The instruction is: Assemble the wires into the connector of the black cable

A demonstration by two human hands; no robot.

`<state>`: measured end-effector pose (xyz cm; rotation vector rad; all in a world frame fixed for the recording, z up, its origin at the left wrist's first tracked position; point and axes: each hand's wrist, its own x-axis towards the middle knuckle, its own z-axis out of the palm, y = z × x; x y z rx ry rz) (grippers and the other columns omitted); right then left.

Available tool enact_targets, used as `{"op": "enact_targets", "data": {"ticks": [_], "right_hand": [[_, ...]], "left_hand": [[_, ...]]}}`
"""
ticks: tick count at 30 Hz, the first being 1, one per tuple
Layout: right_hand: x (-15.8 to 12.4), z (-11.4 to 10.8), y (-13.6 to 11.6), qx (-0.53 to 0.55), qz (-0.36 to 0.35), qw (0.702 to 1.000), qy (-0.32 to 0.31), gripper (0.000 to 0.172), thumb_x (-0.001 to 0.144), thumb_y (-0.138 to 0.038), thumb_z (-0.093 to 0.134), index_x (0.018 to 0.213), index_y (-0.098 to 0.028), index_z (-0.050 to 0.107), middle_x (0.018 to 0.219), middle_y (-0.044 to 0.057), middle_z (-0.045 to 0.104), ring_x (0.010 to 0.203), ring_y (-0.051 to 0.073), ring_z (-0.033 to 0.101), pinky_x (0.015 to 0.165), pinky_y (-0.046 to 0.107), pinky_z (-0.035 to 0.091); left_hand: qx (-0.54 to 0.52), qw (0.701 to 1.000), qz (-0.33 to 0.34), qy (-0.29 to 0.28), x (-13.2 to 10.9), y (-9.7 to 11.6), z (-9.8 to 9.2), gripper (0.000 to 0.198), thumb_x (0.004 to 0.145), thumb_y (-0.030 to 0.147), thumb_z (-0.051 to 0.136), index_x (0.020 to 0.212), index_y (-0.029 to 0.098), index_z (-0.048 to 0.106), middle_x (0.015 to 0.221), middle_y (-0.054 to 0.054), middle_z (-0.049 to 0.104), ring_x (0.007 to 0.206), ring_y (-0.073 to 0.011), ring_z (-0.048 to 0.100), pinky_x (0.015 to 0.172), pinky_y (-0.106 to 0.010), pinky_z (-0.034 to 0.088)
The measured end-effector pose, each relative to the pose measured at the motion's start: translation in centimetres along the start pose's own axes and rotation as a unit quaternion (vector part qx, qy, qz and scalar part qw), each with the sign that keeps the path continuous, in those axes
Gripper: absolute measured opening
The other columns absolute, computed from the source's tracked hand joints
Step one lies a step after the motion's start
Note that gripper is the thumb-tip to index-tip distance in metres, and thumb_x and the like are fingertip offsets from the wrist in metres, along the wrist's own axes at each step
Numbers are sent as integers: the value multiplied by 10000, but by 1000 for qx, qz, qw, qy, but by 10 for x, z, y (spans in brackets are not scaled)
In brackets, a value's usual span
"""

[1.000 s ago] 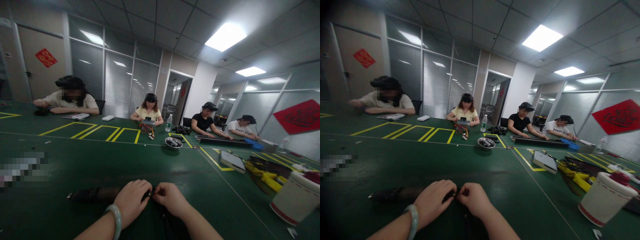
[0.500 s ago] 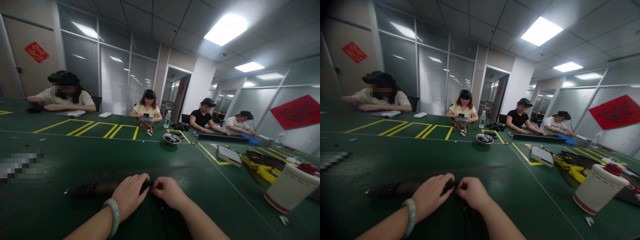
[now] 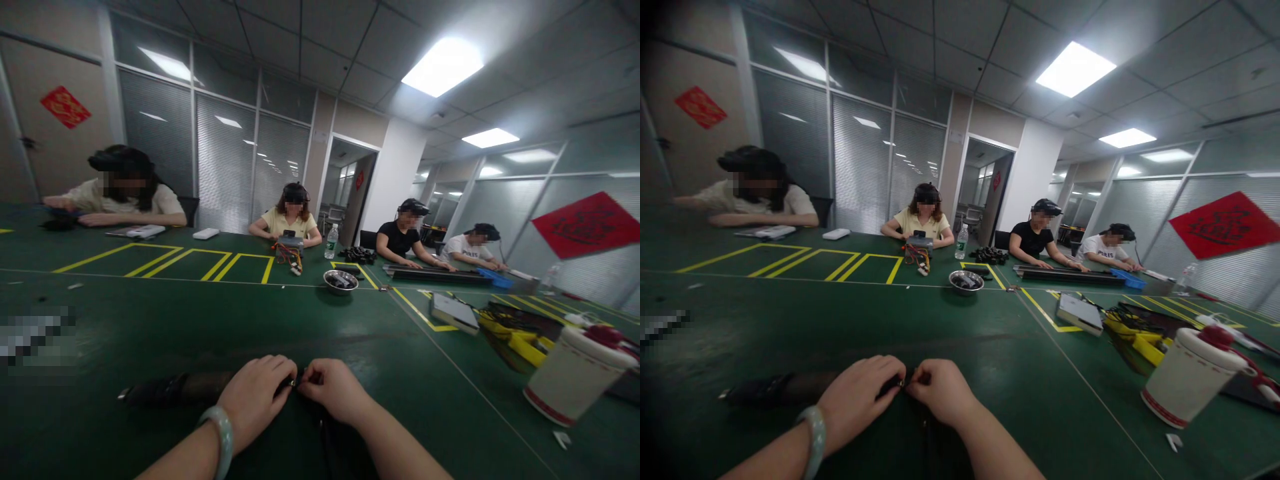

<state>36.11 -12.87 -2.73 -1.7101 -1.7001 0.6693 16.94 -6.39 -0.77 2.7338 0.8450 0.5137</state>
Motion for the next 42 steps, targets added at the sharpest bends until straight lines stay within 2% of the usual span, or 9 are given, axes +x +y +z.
{"op": "enact_targets", "data": {"ticks": [9,14,23,30,35,42], "right_hand": [[-1,-2,-5,12,12,1000,0,87,757,-250,676,814,-187,695,722,-25,645,636,100,538,565,182,363],[-1,-4,-9,19,19,1000,-14,83,754,-241,678,815,-187,695,742,-22,657,660,106,558,581,180,374],[0,0,-3,25,17,1000,-2,89,745,-240,678,807,-179,698,712,-24,644,617,96,532,542,179,346],[0,-1,-4,28,20,999,-4,92,752,-249,679,811,-183,702,719,-20,647,622,98,535,556,179,362],[1,1,-1,24,16,1000,3,84,747,-250,685,798,-184,699,708,-22,641,620,99,537,541,178,351],[0,-1,-3,34,6,999,-7,81,755,-246,675,807,-186,693,725,-25,653,639,102,547,560,179,364]], "left_hand": [[-9,1000,18,-15,-1,2,-4,224,860,189,440,964,287,613,1000,8,613,919,-181,550,804,-324,386],[-15,1000,-1,-6,-1,2,-4,252,850,213,455,1046,289,594,1018,-1,621,925,-185,557,812,-323,393],[-7,1000,13,-6,0,1,-3,204,839,178,466,950,282,603,970,12,614,901,-181,553,790,-323,384],[-5,1000,-29,2,0,1,-1,216,840,235,488,1041,270,559,973,-11,615,908,-197,562,801,-333,389],[-7,1000,-5,-4,0,2,-2,180,829,197,477,953,270,584,968,-3,619,901,-191,556,795,-332,380],[-8,1000,-21,2,0,1,-2,217,837,232,480,1038,265,555,981,-8,613,907,-195,558,806,-339,375]]}}
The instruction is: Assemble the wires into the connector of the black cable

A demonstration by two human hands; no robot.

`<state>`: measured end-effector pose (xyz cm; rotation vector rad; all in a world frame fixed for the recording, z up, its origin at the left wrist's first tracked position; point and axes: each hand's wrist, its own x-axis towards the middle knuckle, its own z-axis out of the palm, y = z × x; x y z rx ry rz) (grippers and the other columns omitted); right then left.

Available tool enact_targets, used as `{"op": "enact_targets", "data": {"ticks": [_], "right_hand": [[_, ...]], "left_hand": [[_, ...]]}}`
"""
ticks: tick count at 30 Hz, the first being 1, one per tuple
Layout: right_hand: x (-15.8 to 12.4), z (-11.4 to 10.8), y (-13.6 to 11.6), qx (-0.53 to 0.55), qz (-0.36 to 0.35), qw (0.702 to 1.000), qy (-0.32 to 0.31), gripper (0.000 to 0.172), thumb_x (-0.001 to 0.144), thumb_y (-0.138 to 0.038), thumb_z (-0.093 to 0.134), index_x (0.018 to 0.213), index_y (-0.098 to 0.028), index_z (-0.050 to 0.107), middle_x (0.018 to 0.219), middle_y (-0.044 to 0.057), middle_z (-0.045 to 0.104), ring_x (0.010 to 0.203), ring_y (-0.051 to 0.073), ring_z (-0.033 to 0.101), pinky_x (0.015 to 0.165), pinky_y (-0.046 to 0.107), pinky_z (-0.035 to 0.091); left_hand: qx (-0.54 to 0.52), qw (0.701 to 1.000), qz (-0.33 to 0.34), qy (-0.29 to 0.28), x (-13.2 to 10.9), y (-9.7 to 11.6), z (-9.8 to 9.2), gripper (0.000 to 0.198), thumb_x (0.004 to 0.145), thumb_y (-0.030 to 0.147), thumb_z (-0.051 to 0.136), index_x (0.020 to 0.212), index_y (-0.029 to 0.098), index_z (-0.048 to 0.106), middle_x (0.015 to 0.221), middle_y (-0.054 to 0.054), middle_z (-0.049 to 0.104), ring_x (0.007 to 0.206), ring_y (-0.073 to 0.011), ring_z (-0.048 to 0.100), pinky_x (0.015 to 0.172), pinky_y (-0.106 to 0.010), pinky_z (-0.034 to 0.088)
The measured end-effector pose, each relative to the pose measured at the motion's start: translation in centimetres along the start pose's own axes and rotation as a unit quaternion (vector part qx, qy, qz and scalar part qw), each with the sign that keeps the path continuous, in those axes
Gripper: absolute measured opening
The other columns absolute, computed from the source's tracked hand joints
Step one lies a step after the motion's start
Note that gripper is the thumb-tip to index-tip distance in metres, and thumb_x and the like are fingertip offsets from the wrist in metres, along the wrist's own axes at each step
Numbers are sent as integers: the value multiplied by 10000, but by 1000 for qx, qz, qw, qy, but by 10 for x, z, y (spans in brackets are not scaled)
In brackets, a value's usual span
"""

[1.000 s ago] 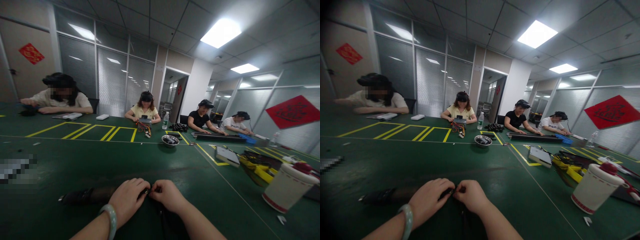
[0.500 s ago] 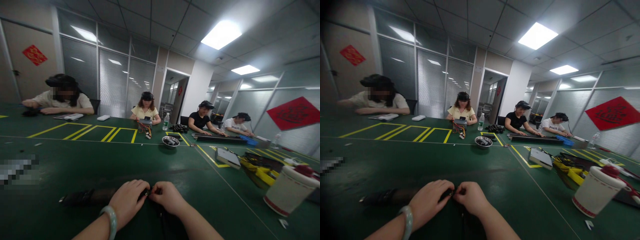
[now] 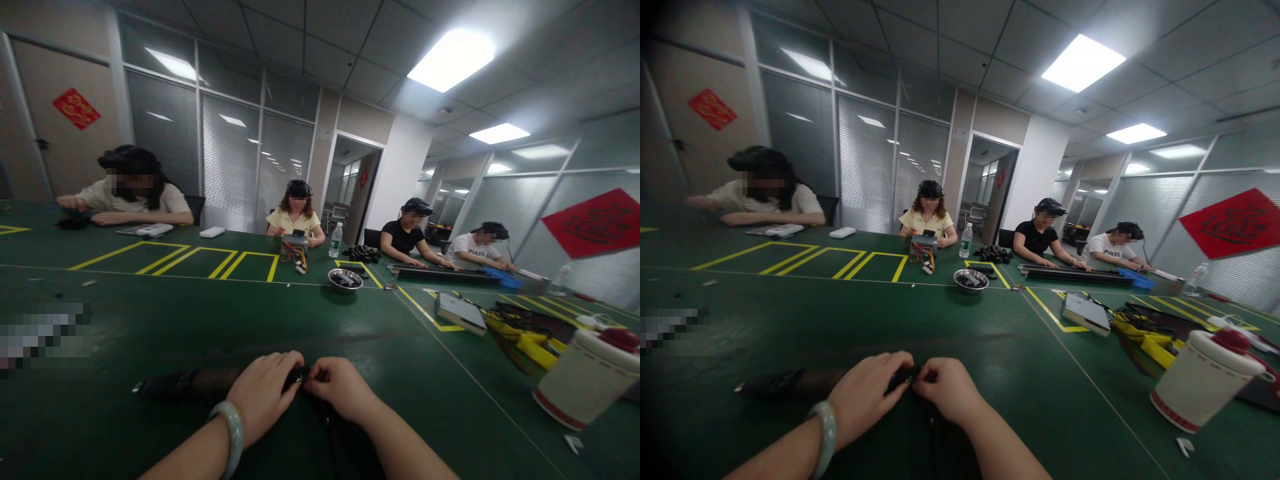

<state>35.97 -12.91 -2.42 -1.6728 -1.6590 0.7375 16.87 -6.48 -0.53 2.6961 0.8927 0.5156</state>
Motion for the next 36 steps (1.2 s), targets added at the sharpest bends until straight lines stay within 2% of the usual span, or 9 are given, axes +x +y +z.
{"op": "enact_targets", "data": {"ticks": [4,10,15,22,27,32,36], "right_hand": [[-1,-2,-4,-10,3,1000,0,84,758,-254,674,803,-186,696,702,-27,638,619,102,529,551,186,352],[0,-1,-4,-19,-1,1000,-5,82,770,-256,660,789,-182,688,708,-26,638,624,104,525,564,190,353],[0,0,-5,-19,-7,1000,0,76,764,-245,659,795,-184,691,706,-27,635,635,106,527,565,189,349],[-1,-1,-5,5,3,1000,-2,57,752,-223,659,776,-176,680,685,-31,625,611,101,520,550,187,354],[-1,-1,-3,-9,-5,1000,4,71,749,-247,675,785,-188,690,687,-33,624,617,100,521,549,187,348],[0,0,-2,-17,1,1000,1,87,759,-268,672,799,-195,695,692,-33,630,617,102,526,546,190,345],[0,-1,-3,-27,-4,1000,3,87,759,-271,675,798,-195,695,692,-33,630,614,101,519,548,192,342]], "left_hand": [[-1,1000,25,-8,-1,-1,0,184,829,204,480,969,264,582,981,1,613,919,-195,547,793,-336,371],[-9,1000,-1,20,-1,-2,3,216,828,225,507,1037,262,548,968,-7,612,894,-203,551,794,-346,369],[-3,999,32,8,0,-3,4,162,829,200,494,954,263,575,967,4,612,907,-200,544,790,-339,365],[-9,1000,-12,17,-2,0,2,257,840,246,509,1094,277,519,981,-5,614,909,-202,564,799,-334,380],[19,999,29,-7,0,1,0,177,851,211,469,976,254,585,985,-10,609,921,-193,549,796,-326,380],[5,999,30,12,1,-2,3,213,835,194,485,1017,263,571,985,-1,606,908,-188,541,791,-328,376],[3,999,47,9,0,-3,4,187,831,176,486,964,265,581,971,9,603,902,-187,537,781,-325,365]]}}
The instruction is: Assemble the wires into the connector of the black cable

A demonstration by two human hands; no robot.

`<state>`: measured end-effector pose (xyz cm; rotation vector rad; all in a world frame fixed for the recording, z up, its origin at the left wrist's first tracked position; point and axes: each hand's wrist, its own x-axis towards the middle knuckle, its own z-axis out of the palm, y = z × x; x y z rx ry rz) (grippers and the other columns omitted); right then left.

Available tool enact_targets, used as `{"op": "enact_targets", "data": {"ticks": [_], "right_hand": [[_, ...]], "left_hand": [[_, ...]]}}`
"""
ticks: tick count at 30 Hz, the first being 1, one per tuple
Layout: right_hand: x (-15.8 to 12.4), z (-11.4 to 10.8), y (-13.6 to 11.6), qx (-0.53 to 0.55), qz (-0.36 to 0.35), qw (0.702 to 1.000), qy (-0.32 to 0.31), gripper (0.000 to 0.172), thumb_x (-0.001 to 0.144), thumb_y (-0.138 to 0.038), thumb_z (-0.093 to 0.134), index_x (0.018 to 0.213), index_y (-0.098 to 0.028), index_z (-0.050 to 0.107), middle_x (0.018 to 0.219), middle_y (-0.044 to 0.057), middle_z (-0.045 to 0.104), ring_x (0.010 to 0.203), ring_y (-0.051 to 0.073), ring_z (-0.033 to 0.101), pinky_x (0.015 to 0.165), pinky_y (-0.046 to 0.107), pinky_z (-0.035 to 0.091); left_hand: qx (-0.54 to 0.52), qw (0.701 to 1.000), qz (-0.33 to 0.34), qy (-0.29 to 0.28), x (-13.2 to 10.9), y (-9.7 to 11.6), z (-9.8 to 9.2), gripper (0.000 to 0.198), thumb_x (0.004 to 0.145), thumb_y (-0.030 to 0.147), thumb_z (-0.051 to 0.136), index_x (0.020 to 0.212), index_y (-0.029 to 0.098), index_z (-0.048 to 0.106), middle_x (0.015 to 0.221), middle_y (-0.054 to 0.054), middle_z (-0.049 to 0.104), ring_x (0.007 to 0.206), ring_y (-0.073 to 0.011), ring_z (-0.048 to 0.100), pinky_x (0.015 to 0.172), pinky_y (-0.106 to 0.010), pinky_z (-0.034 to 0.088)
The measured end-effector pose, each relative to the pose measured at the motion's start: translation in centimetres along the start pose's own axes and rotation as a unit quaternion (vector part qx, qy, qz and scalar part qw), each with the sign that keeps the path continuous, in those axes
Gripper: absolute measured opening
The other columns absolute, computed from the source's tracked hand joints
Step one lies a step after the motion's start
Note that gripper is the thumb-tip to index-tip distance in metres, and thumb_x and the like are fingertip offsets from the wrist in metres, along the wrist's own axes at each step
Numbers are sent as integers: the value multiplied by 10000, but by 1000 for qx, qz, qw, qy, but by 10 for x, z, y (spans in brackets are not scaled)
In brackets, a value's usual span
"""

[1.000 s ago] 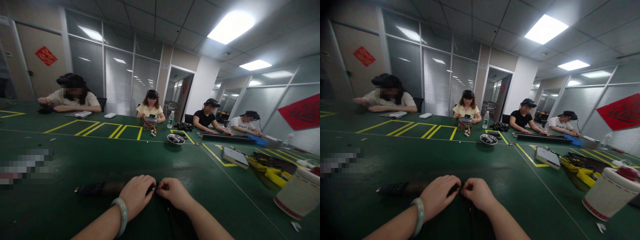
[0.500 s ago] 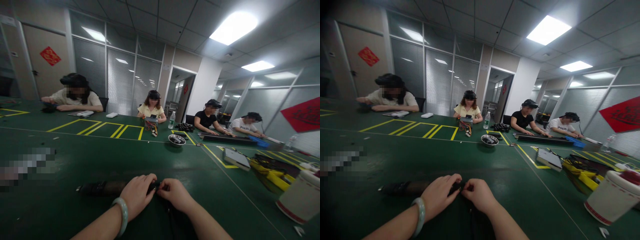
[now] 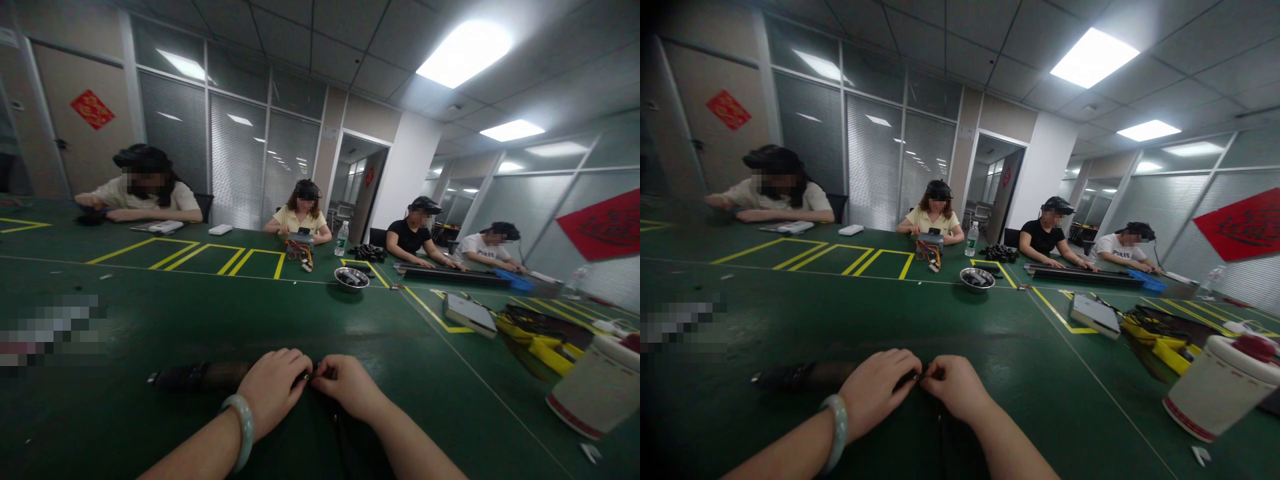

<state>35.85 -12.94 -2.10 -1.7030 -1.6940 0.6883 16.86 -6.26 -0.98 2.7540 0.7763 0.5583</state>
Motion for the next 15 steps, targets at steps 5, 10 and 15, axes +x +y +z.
{"op": "enact_targets", "data": {"ticks": [5,10,15], "right_hand": [[-1,0,-1,2,2,1000,0,95,757,-273,677,798,-189,697,702,-28,631,624,103,518,553,190,344],[1,2,3,8,3,1000,2,80,754,-257,675,785,-184,689,675,-35,613,601,96,498,532,188,326],[0,2,4,17,3,1000,-2,90,758,-268,674,795,-187,689,680,-38,619,604,94,506,538,182,335]], "left_hand": [[5,1000,-6,1,-1,2,-2,198,825,163,482,964,268,574,963,15,601,887,-182,538,758,-316,362],[11,1000,7,-2,0,1,-2,184,831,174,477,943,266,591,959,5,604,905,-190,537,770,-318,365],[6,1000,15,-6,0,0,-2,194,866,215,448,933,269,622,970,0,612,907,-181,548,789,-315,377]]}}
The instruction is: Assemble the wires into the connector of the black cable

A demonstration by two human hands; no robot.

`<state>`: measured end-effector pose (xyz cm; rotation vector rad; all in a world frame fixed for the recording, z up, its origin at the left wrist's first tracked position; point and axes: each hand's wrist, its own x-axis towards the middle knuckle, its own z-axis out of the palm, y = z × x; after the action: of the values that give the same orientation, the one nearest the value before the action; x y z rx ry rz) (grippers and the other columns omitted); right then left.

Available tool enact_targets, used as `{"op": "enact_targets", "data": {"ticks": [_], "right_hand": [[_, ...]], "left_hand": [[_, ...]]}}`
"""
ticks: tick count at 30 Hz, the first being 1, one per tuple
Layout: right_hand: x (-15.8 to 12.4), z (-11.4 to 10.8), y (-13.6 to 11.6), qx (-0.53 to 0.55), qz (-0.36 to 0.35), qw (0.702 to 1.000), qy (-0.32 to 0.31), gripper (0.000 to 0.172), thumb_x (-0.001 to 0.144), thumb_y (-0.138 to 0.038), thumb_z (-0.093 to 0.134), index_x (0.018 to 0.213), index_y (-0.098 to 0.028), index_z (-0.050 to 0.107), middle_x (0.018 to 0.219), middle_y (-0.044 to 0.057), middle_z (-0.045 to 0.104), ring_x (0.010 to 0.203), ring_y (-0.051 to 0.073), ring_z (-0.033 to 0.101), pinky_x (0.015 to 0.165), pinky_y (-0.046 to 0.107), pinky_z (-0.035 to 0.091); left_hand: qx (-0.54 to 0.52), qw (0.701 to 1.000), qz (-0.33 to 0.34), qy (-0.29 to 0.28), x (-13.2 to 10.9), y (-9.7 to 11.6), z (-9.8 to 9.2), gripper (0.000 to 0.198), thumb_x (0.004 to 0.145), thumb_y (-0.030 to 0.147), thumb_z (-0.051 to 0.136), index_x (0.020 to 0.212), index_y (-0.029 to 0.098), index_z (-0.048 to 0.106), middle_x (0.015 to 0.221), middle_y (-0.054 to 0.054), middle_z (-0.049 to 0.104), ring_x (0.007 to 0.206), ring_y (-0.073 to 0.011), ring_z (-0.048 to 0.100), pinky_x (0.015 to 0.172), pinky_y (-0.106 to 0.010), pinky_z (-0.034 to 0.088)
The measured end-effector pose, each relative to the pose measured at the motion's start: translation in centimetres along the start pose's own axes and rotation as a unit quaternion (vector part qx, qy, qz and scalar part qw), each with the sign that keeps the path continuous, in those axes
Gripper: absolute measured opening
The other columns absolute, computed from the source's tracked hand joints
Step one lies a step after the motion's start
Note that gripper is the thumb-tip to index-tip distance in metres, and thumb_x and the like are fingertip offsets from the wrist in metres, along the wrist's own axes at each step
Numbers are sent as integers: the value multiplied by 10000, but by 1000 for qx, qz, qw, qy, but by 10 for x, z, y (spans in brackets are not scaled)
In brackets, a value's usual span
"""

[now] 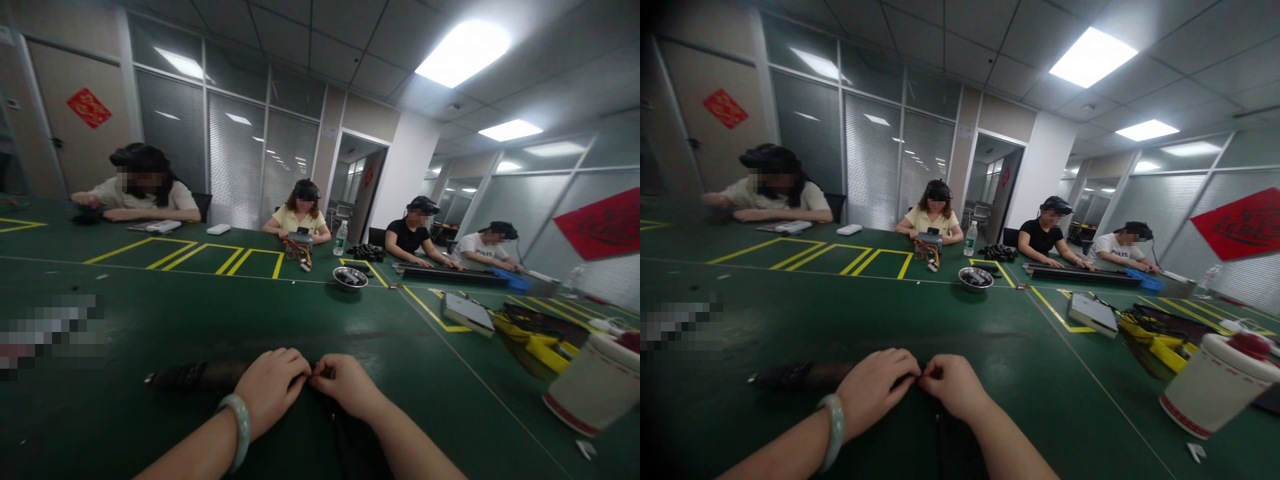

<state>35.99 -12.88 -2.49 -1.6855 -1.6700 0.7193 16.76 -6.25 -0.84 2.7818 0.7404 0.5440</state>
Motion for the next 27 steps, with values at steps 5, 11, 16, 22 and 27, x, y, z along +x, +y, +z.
{"op": "enact_targets", "data": {"ticks": [5,11,16,22,27], "right_hand": [[0,-1,-1,-4,1,1000,-5,105,761,-270,673,816,-184,695,721,-24,648,627,100,533,548,185,347],[0,0,0,-17,3,1000,3,96,763,-265,673,807,-182,692,714,-22,647,631,103,535,545,188,345],[-1,-1,-4,-10,14,1000,-8,91,762,-249,672,818,-181,696,744,-14,661,646,109,551,565,189,367],[-1,-2,-4,-11,3,1000,-2,77,752,-244,678,798,-184,692,710,-27,641,626,102,532,554,190,351],[0,-2,-3,-10,8,1000,-3,83,763,-253,669,800,-181,688,708,-26,639,616,100,525,554,191,350]], "left_hand": [[-1,1000,-26,12,0,2,-1,248,855,235,469,1075,279,576,989,-4,619,915,-189,555,814,-326,390],[-4,1000,-10,-5,-1,3,-3,203,859,203,448,970,274,603,998,8,617,931,-183,557,800,-317,390],[3,998,-58,6,-1,3,-1,243,840,230,493,1072,269,552,986,-4,614,910,-186,565,807,-319,390],[-3,1000,-27,-2,0,3,-1,169,833,196,480,956,261,576,967,3,615,905,-192,555,788,-328,381],[-4,997,-68,17,-1,2,0,233,840,244,501,1070,257,530,966,-5,610,893,-193,564,796,-334,392]]}}
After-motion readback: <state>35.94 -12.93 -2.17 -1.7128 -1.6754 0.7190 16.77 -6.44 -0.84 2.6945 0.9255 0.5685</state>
